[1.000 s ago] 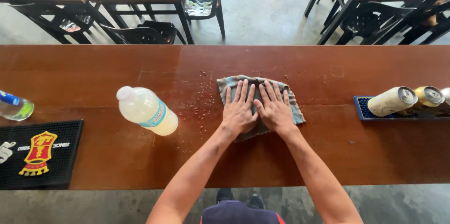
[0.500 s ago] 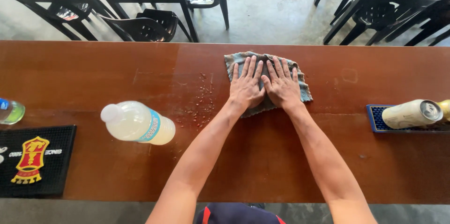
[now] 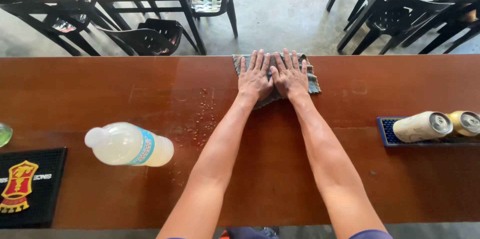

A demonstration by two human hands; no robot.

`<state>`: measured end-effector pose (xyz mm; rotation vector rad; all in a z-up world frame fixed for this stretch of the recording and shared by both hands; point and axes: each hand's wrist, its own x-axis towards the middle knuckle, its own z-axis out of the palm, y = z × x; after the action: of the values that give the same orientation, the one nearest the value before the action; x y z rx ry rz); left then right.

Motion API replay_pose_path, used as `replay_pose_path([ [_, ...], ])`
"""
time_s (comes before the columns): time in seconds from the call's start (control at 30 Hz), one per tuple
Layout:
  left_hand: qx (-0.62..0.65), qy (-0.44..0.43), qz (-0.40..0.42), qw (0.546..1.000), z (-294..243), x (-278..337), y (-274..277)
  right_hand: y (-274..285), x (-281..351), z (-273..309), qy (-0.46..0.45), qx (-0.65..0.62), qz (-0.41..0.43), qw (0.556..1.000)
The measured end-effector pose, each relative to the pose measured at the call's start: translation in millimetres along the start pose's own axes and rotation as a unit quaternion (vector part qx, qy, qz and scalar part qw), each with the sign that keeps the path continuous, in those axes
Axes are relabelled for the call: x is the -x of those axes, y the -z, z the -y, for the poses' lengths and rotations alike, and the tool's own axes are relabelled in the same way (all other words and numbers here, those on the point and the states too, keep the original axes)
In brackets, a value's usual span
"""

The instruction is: Wiping a wooden bar counter with a cloth and cleaning solution, followed by organizing bottles and cans on the counter.

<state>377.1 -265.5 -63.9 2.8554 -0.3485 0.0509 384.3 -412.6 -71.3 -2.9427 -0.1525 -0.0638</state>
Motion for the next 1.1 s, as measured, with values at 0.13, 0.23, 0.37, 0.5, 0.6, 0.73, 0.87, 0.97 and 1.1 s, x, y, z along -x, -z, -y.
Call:
replay_pose_path([
  [0.13,0.0,-0.008,-0.024,1.0,2.6,6.3,-17.4,10.5,17.6,8.4,-0.013,0.004,0.01,1.0],
  [0.23,-0.007,-0.015,-0.025,1.0,-5.4,23.5,-18.3,7.4,35.8,5.1,-0.009,0.002,0.011,1.0],
  [0.37,-0.017,-0.019,-0.024,0.999,-10.4,49.2,-20.2,10.7,62.5,7.3,-0.004,0.002,0.015,1.0],
  [0.5,-0.02,-0.025,-0.022,0.999,-20.4,81.3,-19.1,14.8,92.5,7.6,0.006,0.008,0.024,1.0],
  [0.6,-0.023,-0.023,-0.017,0.999,-28.5,104.9,-21.7,11.5,113.4,4.4,0.016,0.01,0.022,1.0],
  [0.73,-0.015,-0.015,-0.015,1.0,-41.4,138.2,-21.7,11.3,146.0,1.5,0.027,0.013,0.025,0.999],
  [0.87,-0.017,-0.011,-0.017,1.0,-53.9,172.7,-24.9,12.9,182.2,0.9,0.035,0.017,0.022,0.999],
  [0.97,-0.02,-0.015,-0.022,0.999,-64.2,196.0,-27.6,12.5,207.9,-3.1,0.041,0.016,0.021,0.999],
  [1.1,-0.022,-0.01,-0.028,0.999,-77.7,224.8,-30.1,10.8,235.2,-8.3,0.051,0.017,0.024,0.998],
])
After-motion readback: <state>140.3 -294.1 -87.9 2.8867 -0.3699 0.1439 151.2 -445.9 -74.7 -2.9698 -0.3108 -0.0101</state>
